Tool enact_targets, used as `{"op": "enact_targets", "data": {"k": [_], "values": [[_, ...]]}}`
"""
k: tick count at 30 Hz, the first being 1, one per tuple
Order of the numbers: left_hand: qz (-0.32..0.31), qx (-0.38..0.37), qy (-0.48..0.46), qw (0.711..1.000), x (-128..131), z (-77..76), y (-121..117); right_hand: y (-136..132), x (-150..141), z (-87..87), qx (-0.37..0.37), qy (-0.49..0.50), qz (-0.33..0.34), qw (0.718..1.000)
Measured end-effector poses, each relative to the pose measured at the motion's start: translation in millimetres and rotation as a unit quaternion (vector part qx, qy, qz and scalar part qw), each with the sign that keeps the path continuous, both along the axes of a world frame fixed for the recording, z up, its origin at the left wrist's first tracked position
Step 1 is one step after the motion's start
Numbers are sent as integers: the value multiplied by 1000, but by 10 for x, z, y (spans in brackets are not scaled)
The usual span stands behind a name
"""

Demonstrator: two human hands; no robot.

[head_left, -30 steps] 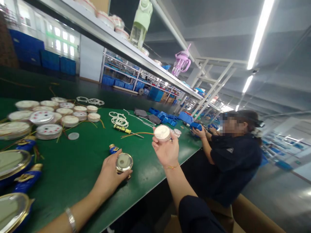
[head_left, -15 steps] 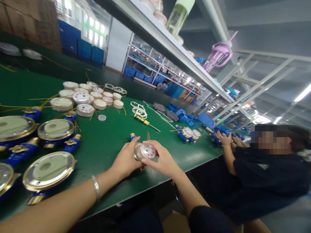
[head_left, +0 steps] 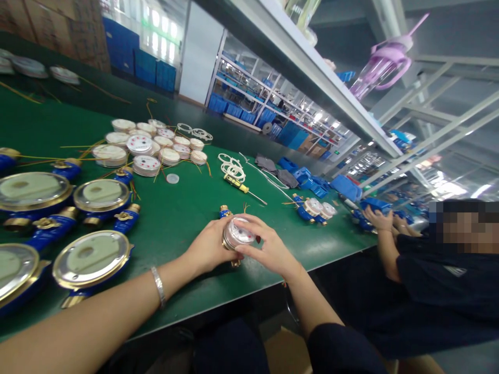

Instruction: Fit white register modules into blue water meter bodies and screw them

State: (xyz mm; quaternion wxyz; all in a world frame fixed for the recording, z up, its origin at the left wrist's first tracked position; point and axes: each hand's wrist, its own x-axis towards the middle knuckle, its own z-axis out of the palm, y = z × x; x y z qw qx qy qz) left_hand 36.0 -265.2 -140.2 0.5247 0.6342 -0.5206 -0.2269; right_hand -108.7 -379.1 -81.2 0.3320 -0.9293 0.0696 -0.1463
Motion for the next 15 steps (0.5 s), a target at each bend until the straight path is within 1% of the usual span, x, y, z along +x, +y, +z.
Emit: {"op": "enact_targets", "data": {"k": [2, 6, 11, 15], "values": [[-4, -4, 2, 1000, 7, -9, 0, -8, -24, 25, 2, 17, 15, 1000], [-12, 0, 11, 1000, 15, -14, -3, -52, -46, 70, -7, 34, 15, 999], [-16, 4, 31, 999, 18, -9, 5, -60, -37, 63, -22, 43, 27, 998], [-16, -3, 45, 999, 8, 6, 17, -24, -9, 34, -6, 16, 4, 1000]]}}
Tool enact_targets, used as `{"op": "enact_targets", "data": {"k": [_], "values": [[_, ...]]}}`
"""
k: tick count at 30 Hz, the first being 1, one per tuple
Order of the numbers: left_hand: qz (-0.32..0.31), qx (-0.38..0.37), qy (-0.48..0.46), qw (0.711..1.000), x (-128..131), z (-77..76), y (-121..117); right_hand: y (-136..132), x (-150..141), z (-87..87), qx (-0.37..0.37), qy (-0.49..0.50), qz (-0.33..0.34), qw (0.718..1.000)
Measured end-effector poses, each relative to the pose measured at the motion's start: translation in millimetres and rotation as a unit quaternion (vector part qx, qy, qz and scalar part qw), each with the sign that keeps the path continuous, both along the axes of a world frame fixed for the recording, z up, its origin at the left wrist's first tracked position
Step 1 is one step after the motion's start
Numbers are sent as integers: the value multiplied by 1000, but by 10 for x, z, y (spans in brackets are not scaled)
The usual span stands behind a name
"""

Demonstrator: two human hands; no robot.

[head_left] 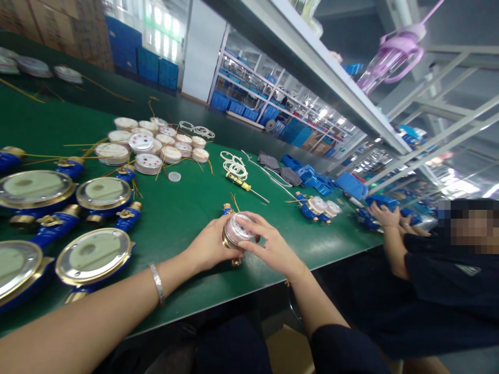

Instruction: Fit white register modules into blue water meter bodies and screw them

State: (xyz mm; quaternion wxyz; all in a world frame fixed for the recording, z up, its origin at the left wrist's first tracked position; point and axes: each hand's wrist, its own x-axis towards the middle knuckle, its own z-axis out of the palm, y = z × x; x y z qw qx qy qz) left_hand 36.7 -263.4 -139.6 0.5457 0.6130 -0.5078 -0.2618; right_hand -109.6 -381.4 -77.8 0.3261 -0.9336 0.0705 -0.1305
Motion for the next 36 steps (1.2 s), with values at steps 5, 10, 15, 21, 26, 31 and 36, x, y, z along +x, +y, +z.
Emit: {"op": "enact_targets", "data": {"k": [5, 10, 15, 21, 26, 31, 36], "values": [[6, -2, 1, 1000, -12, -27, -6, 43, 36, -48, 4, -16, -43, 999], [10, 9, 5, 1000, -3, -41, 19, 135, 44, -137, 3, -47, -143, 989], [-2, 18, 22, 1000, 3, 30, 70, 150, 29, -97, -16, -43, -134, 990], [-5, 11, 33, 999, -21, 96, 79, 96, 24, -10, -19, -49, -109, 993], [0, 11, 34, 999, -34, 82, 77, 145, 4, -61, -32, -95, -151, 983], [16, 9, 27, 999, -56, 41, 58, 232, -22, -182, -85, -104, -192, 972], [19, 6, 25, 999, -62, 14, 44, 324, 10, -246, -151, -114, -240, 952]]}}
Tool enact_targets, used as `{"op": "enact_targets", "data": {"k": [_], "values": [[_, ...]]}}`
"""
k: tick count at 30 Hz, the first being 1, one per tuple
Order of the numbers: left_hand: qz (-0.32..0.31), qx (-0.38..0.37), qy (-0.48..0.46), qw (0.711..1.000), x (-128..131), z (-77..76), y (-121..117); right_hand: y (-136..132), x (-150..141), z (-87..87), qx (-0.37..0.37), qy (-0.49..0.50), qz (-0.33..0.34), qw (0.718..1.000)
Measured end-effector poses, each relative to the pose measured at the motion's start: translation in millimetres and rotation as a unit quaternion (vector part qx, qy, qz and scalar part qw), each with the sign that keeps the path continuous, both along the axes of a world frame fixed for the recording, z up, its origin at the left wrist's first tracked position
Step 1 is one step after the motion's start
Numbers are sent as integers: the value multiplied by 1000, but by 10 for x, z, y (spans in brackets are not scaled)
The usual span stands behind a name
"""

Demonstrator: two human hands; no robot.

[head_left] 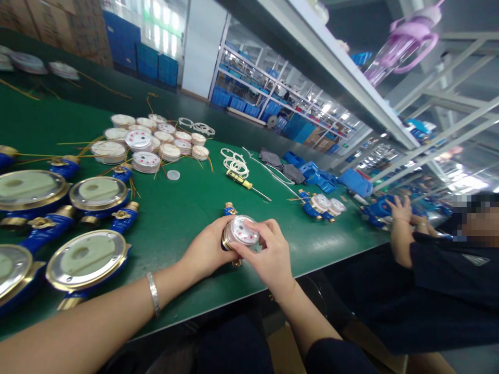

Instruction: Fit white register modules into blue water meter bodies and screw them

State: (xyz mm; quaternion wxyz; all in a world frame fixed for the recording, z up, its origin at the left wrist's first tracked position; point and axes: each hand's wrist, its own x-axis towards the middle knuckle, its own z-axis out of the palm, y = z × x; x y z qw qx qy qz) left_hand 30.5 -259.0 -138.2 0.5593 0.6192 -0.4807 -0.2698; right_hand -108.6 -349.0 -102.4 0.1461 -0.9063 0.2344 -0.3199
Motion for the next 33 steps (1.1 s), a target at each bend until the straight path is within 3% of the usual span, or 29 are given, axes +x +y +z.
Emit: {"op": "enact_targets", "data": {"k": [5, 11, 19, 22, 28, 30, 33], "values": [[-4, -9, -5, 1000, 9, -11, 4, 15, 6, 24, -17, 14, -2, 1000], [-7, -1, -2, 1000, 8, 18, 4, -69, -21, -22, 70, -1, 66, 995], [1, 5, -15, 1000, 9, -8, 7, -106, -33, -45, 97, 17, 71, 993], [6, 11, -25, 1000, 10, -25, 5, -202, -14, 163, 85, 46, 96, 991], [14, 26, -40, 999, 2, -7, 4, -123, 251, 987, -43, -30, 98, 994], [13, 31, -40, 999, 2, 5, 9, -85, 412, 1030, -61, -25, 79, 995], [14, 43, -39, 998, 2, 14, 10, -124, 642, 754, 0, 105, 89, 990]]}}
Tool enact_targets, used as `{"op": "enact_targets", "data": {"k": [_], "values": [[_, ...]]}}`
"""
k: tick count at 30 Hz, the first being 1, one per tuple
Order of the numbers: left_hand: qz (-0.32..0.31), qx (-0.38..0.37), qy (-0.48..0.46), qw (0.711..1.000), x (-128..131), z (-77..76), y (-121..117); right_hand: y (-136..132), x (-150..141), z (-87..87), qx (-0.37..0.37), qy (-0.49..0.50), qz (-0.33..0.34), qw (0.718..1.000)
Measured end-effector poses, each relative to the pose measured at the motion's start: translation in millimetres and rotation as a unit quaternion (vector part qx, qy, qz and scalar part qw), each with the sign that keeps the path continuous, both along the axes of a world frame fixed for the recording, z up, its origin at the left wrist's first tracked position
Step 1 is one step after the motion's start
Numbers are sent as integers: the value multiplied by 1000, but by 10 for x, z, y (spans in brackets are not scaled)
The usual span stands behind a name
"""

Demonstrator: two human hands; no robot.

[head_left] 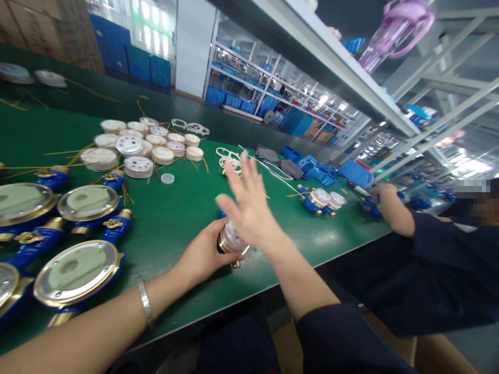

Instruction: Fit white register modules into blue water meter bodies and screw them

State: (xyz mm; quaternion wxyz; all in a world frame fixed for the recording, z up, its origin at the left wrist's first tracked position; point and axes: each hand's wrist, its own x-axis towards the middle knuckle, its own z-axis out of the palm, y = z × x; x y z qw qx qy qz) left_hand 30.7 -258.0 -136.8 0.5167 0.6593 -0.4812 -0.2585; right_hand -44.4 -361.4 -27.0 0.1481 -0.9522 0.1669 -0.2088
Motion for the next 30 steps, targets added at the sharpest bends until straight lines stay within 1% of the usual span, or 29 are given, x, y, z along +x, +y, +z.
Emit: {"op": "enact_targets", "data": {"k": [2, 3, 5, 7, 9, 12, 16, 18, 21, 23, 25, 27, 28, 30], "values": [[0, 3, 0, 1000, -5, -3, -6, -54, 101, -243, 42, 109, 1, 993], [2, 3, 0, 1000, -10, -7, -11, -74, 129, -335, 46, 138, 3, 989], [9, 3, 2, 1000, -24, -20, -22, -85, 151, -427, 29, 153, 14, 988], [16, 5, 8, 1000, -42, -34, -32, -61, 144, -425, 12, 146, 30, 989], [18, 7, 15, 1000, -59, -44, -41, -28, 132, -390, 10, 145, 33, 989], [20, 5, 17, 1000, -78, -41, -54, -15, 129, -366, 16, 148, 23, 989], [21, 9, 8, 1000, -81, -29, -58, -39, 144, -398, 27, 152, 12, 988], [22, 13, 2, 1000, -76, -31, -50, -27, 141, -419, 19, 137, 17, 990], [25, 14, -12, 1000, -70, -44, -40, 14, 111, -443, 6, 87, 23, 996], [29, 13, -24, 999, -69, -51, -41, 8, 87, -454, 22, 50, 31, 998], [34, 13, -36, 999, -70, -50, -47, -81, 89, -456, 72, 29, 47, 996], [34, 13, -43, 998, -71, -41, -49, -283, 144, -452, 115, 19, 38, 992], [32, 12, -45, 998, -72, -34, -48, -424, 196, -450, 121, 16, 17, 992], [26, 10, -46, 999, -72, -19, -42, -757, 338, -455, 101, 13, -47, 994]]}}
